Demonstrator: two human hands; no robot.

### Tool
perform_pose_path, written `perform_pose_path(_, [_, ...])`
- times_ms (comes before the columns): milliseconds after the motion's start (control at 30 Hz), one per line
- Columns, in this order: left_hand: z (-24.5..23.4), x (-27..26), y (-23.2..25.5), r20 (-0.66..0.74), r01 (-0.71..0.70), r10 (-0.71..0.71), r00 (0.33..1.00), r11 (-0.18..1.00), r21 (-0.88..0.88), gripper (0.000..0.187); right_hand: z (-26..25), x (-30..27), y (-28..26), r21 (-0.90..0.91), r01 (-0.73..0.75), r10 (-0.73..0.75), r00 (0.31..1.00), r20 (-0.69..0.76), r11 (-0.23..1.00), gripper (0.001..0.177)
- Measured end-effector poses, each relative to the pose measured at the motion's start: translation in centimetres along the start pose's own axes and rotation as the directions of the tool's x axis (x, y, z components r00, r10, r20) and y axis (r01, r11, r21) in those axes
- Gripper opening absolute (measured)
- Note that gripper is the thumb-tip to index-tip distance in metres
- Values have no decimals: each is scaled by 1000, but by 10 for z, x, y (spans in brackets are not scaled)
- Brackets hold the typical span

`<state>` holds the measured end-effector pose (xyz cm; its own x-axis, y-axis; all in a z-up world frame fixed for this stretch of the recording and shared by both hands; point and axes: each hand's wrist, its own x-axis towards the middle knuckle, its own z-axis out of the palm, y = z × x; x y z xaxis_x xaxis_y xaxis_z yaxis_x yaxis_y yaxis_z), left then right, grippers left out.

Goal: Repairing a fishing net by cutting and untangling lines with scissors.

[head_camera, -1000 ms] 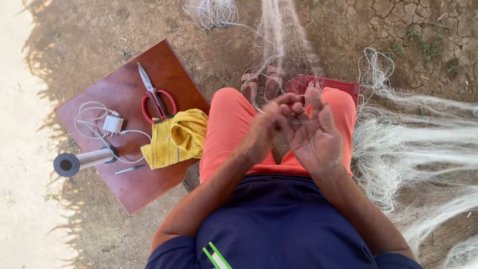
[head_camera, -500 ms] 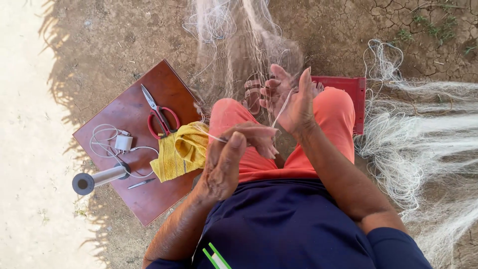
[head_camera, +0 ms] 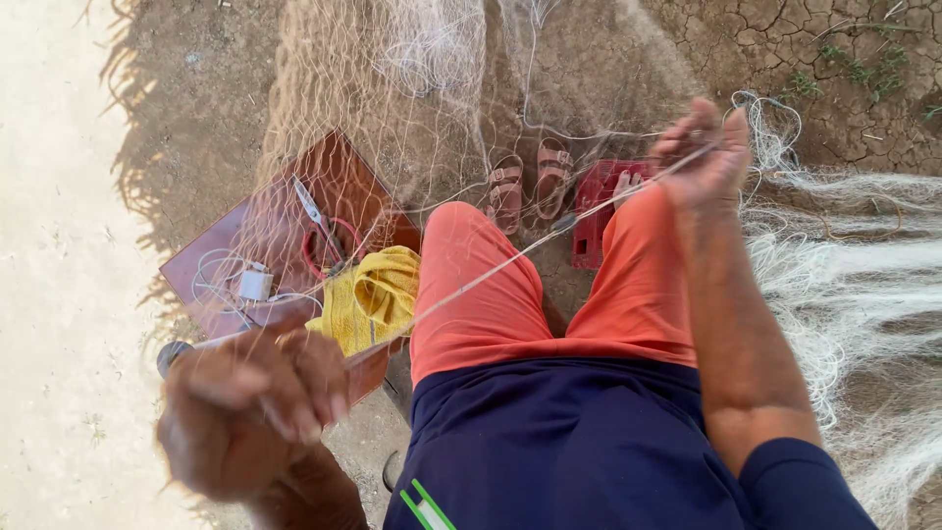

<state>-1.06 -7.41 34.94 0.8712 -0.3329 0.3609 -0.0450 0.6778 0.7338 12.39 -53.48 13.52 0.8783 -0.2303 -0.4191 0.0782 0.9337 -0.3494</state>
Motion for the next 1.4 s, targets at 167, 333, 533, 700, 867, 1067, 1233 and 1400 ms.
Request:
perform_pose_path(167, [-52,-24,-64,-254,-99,66,965,988,-117,37,-36,-47,-92,-612,127,-108,992,68,781,30])
perform_pose_path(333, [-111,-75,-144,-596,68,-200,778,969,-237,27,-34,-116,-116,-997,37,-168,985,25,64,40])
perform_pose_path(533, [-159,-138,-219,-559,137,-532,636,791,-596,31,-125,-110,-139,-255,121,-106,992,74,959,19])
perform_pose_path(700, [-171,-151,-219,-600,170,-571,560,788,-592,31,-119,-127,-124,-224,143,-129,989,78,964,10])
perform_pose_path(867, [-173,-160,-217,-619,130,-536,574,806,-578,31,-151,-115,-137,-210,-5,0,1000,-26,978,7])
perform_pose_path(1067, [-173,-179,-217,-688,107,-502,525,840,-531,26,-145,-137,-110,-613,95,-366,868,-335,785,21])
perform_pose_path(1233, [-179,-198,-215,-657,129,-518,548,828,-545,37,-170,-144,-122,-229,137,-220,894,-390,964,20])
perform_pose_path(1400, [-183,-203,-219,-694,142,-517,502,840,-523,30,-205,-152,-128,-474,131,-281,923,-261,871,4])
